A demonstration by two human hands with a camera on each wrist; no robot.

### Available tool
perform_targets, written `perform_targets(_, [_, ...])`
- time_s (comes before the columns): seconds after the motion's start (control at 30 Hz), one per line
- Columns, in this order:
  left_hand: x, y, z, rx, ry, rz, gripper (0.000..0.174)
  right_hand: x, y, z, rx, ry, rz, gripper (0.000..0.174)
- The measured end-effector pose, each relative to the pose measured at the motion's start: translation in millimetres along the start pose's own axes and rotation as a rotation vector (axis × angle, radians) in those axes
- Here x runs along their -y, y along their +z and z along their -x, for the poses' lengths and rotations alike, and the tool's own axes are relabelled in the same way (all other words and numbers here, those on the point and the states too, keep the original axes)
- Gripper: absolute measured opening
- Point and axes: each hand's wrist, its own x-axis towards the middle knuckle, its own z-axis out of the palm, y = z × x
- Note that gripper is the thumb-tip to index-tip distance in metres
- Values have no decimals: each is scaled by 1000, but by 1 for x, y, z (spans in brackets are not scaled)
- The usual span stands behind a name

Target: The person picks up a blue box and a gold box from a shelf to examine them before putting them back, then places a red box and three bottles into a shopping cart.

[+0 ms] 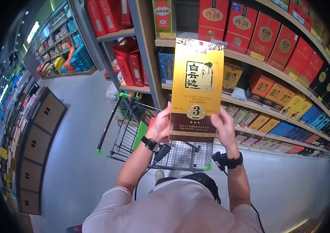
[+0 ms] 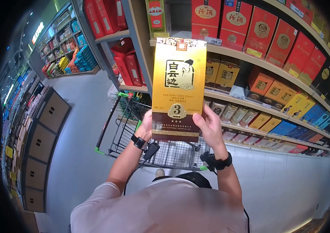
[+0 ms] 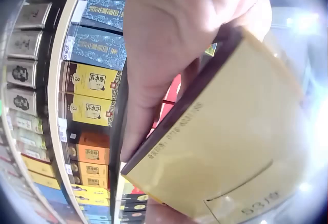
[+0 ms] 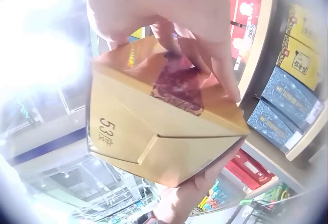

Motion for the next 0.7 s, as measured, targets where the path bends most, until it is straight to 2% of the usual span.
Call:
perform_targets(0.03, [7, 13, -2, -188, 34, -77, 59, 0, -2, 3, -27, -24, 9, 50])
perform_targets(0.2, [23, 29, -5, -126, 30, -134, 57, -23, -38, 16, 3, 27, -41, 56])
perform_targets(0.3, [35, 38, -5, -229, 18, -109, 56, -21, -46, 21, -11, 11, -36, 57])
perform_targets(0.33, [39, 31, -9, -170, 23, -44, 53, -18, -47, 20, -18, -3, -29, 56])
perform_targets(0.43, [51, 17, -16, -134, 68, 47, 43, -13, -48, 20, 4, -46, -117, 82])
perform_targets(0.53, [58, 14, -16, -84, 77, 22, 40, -11, -61, 22, 139, 78, -262, 90])
perform_targets(0.7, [62, 24, -5, -89, 61, -204, 43, -38, -70, 41, 48, 190, -339, 83])
